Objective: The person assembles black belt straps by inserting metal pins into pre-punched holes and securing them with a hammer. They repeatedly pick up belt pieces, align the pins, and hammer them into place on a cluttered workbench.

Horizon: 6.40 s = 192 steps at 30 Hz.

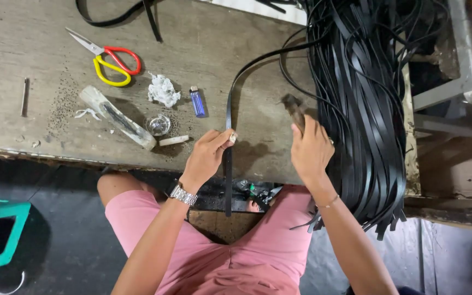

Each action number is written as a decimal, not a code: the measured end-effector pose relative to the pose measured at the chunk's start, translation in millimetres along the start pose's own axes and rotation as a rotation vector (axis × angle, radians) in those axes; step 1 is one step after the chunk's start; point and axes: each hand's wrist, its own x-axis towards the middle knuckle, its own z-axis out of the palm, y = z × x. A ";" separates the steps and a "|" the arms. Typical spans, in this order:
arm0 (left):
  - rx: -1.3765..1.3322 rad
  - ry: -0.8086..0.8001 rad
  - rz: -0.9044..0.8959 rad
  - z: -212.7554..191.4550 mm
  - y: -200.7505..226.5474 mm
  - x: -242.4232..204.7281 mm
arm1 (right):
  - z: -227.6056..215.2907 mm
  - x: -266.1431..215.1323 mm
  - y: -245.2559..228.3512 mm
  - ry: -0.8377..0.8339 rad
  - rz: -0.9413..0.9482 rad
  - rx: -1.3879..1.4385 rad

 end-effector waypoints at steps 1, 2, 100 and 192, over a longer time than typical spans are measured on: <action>0.001 0.003 0.006 0.0 -1.2 0.2 | 1.6 -1.2 -1.6 0.006 -0.001 -0.001; 0.023 -0.004 0.003 0.0 -2.6 0.5 | 3.5 -2.3 -3.2 -0.027 -0.016 -0.093; -0.090 0.151 -0.032 1.3 5.1 3.2 | 25.2 -12.4 11.4 0.024 0.058 0.040; -0.097 0.134 -0.227 8.5 -16.8 -14.1 | -3.7 -20.5 -88.3 -0.520 -0.368 0.483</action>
